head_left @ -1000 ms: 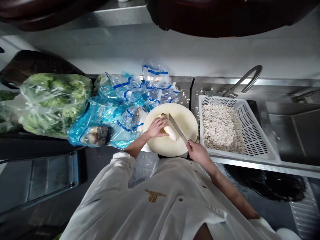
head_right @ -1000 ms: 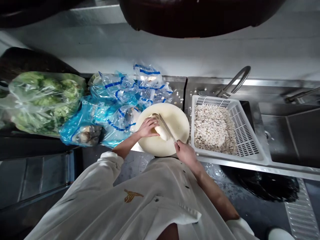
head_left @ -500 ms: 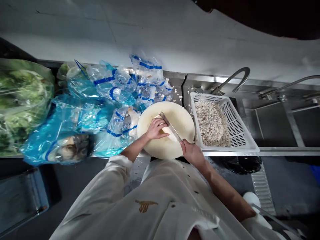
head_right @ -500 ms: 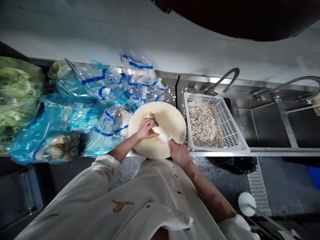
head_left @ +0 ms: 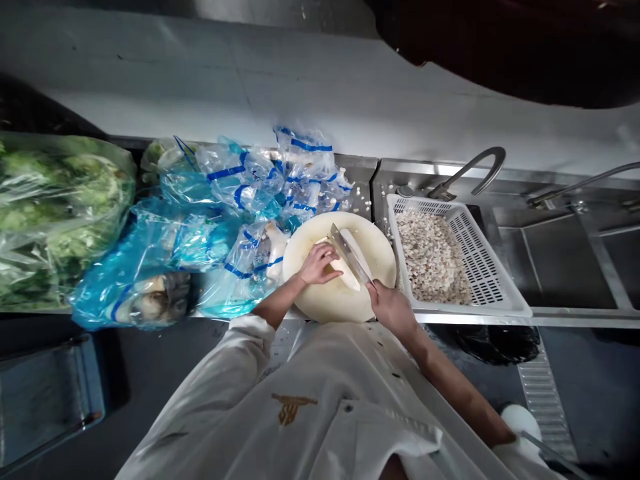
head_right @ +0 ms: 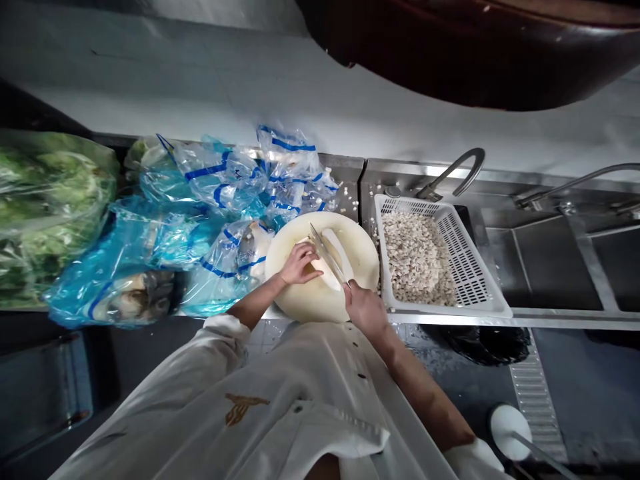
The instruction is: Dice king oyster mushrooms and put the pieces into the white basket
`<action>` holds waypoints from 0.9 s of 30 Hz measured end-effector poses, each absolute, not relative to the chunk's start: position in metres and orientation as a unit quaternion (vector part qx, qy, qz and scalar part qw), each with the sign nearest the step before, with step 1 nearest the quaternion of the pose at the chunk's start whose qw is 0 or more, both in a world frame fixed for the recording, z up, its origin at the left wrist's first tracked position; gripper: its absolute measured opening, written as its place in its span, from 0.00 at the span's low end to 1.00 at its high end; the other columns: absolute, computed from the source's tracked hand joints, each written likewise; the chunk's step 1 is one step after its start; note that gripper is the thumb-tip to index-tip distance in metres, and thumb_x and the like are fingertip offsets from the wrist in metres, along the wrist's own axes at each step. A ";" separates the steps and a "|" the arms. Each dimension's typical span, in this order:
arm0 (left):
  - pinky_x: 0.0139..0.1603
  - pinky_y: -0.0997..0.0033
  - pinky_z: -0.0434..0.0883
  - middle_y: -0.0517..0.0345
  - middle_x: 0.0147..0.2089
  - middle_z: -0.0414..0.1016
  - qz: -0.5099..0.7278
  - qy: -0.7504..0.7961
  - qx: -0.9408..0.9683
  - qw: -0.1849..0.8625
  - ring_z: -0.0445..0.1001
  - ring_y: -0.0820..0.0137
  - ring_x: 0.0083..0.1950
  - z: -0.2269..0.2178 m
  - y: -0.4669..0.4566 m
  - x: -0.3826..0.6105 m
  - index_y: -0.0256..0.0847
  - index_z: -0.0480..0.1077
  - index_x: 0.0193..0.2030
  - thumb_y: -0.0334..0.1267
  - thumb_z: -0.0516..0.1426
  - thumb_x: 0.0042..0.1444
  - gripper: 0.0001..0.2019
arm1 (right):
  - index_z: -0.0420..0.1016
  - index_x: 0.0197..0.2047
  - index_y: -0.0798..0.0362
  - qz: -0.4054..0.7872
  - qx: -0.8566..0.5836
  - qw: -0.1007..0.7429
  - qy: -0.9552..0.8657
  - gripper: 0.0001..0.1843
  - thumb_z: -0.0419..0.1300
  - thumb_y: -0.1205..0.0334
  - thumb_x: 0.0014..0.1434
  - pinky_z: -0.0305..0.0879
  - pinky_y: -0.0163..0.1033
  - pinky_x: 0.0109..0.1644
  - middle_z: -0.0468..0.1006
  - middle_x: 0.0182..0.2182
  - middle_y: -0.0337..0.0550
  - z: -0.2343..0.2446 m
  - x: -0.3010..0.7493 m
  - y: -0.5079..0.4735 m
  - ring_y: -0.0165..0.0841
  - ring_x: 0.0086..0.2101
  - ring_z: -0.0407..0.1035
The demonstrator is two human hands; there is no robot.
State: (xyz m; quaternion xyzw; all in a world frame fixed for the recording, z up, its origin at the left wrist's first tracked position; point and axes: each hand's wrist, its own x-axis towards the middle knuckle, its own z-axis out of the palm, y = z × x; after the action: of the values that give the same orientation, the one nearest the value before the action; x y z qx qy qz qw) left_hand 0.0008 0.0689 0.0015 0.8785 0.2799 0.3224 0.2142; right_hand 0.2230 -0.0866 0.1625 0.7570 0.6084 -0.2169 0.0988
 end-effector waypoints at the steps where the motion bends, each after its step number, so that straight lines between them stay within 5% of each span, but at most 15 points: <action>1: 0.71 0.40 0.67 0.43 0.57 0.73 0.318 0.282 0.879 0.217 0.67 0.49 0.68 0.001 0.069 0.001 0.45 0.77 0.53 0.65 0.64 0.59 0.27 | 0.76 0.56 0.51 -0.217 0.755 0.099 0.610 0.27 0.39 0.46 0.80 0.63 0.37 0.41 0.84 0.37 0.53 0.167 0.222 -0.091 0.39 0.36 0.79; 20: 0.77 0.38 0.56 0.49 0.64 0.75 0.262 0.294 0.894 0.213 0.65 0.49 0.72 0.007 0.076 -0.010 0.52 0.78 0.60 0.61 0.62 0.64 0.24 | 0.73 0.60 0.53 -0.267 0.741 0.149 0.598 0.24 0.41 0.52 0.80 0.65 0.39 0.48 0.85 0.45 0.55 0.122 0.210 -0.079 0.42 0.46 0.80; 27: 0.73 0.42 0.62 0.46 0.61 0.76 0.286 0.301 0.887 0.201 0.69 0.51 0.69 0.001 0.071 -0.010 0.49 0.78 0.57 0.62 0.62 0.64 0.24 | 0.71 0.62 0.54 -0.259 0.737 0.131 0.610 0.23 0.42 0.52 0.80 0.65 0.37 0.47 0.85 0.44 0.54 0.125 0.208 -0.076 0.41 0.44 0.80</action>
State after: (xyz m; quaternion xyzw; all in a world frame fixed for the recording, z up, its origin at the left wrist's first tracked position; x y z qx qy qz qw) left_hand -0.0098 0.0707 0.0009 0.8872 0.3006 0.2863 0.2012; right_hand 0.2084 -0.0760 0.1246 0.7370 0.6104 -0.2587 0.1315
